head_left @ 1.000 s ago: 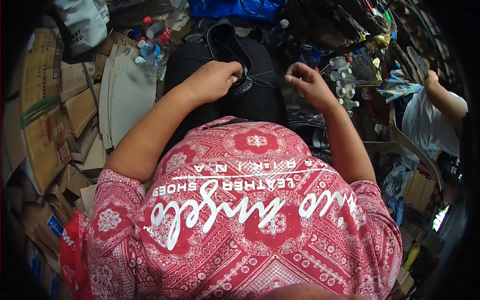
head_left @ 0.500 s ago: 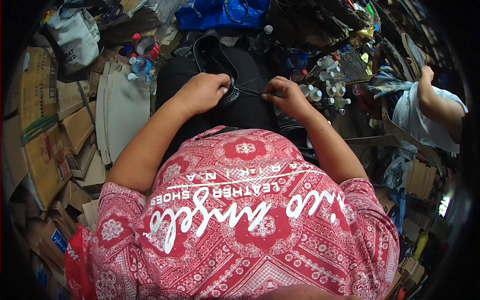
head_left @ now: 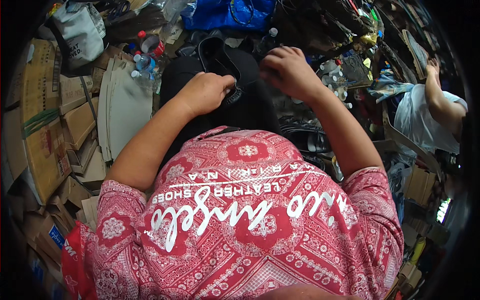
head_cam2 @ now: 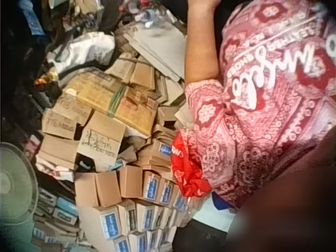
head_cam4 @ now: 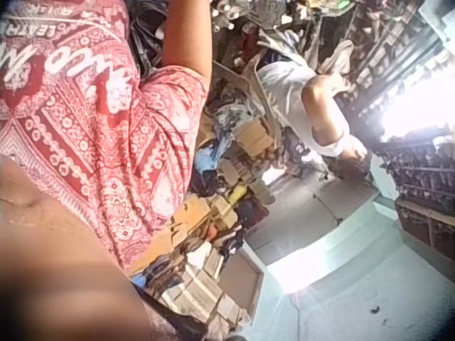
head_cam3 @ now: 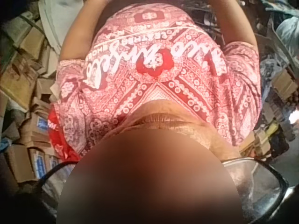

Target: The person hand-sews the edge of a black leather shoe with a needle and thread.

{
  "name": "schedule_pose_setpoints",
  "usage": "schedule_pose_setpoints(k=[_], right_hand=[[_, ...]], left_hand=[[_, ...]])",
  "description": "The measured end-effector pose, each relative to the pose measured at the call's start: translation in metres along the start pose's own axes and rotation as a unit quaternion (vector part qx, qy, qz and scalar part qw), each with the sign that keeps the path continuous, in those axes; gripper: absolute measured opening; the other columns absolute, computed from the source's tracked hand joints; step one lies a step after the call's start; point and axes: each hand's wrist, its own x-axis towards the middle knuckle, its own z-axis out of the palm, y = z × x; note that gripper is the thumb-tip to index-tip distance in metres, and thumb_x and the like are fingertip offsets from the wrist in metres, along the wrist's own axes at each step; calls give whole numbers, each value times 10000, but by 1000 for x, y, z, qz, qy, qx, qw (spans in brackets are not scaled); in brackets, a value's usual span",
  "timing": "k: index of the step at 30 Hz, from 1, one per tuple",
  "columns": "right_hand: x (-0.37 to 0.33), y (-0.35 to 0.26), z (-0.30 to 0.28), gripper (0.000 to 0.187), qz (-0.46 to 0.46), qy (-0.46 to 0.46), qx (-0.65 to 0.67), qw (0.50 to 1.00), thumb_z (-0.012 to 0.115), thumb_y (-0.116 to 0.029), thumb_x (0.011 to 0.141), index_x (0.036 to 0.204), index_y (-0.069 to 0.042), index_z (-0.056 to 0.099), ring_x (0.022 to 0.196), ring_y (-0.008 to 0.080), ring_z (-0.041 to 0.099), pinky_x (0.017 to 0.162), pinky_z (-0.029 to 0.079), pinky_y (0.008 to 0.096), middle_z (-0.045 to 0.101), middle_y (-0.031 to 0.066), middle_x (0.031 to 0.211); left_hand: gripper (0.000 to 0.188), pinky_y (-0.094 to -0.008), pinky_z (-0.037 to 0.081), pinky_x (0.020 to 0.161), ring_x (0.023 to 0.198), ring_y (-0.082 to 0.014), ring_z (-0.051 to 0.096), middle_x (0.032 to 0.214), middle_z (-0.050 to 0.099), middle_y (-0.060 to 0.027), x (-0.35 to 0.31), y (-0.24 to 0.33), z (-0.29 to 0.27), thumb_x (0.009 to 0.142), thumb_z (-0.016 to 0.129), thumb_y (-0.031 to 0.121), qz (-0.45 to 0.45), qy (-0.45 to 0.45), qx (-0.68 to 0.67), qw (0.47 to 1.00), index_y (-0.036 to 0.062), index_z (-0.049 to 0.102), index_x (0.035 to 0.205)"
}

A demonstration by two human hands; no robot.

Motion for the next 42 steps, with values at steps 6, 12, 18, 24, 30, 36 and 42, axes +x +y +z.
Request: schedule_pose_setpoints(k=[6,12,18,24,30,36,42], right_hand=[[10,-22,23,172,-126,-139,-111,976,542,-171,820,979,-166,606,954,227,584,913,359,403,639,16,866],[0,-6,31,160,-150,-119,-35,981,544,-129,792,945,-158,580,948,249,586,901,365,398,637,34,842],[-61,58,20,108,329,-77,398,853,642,-157,846,933,-94,636,796,113,576,759,439,297,612,-27,805],[9,2,9,212,179,102,753,625,611,-248,909,970,-46,630,814,138,575,802,473,300,607,38,883],[16,-36,0,246,26,-113,807,580,580,-301,929,889,-59,603,834,163,587,729,471,296,595,41,888],[-65,32,12,219,146,-150,276,938,581,25,807,1013,-7,650,849,154,588,782,459,269,566,42,960],[-243,197,-6,305,340,-66,-32,938,598,-74,727,1014,-96,698,953,313,604,835,476,372,627,157,930]], left_hand=[[93,-475,450,707,800,-370,595,778,615,-155,-2,-2,-3,798,538,79,-1,-5,-7,1000,73,567,886],[190,-437,448,752,823,-296,614,817,631,-112,-36,-12,-20,787,490,53,72,17,111,991,101,575,950],[68,-255,422,732,767,-135,581,838,624,-51,-121,-50,-72,832,599,40,-187,109,-51,975,69,616,892],[85,-245,475,753,841,-110,611,847,641,-30,-53,12,-94,874,635,118,91,225,-445,862,34,625,884],[154,-307,497,743,859,-194,618,904,624,-70,-50,55,-61,930,562,189,12,-48,-596,801,37,581,917],[166,-347,473,711,786,-272,594,828,608,-118,-124,-49,-86,734,695,48,-129,128,3,983,5,630,881],[189,-386,462,772,879,-311,593,918,608,-151,-286,-157,-211,846,624,168,-329,240,250,878,6,647,941]])
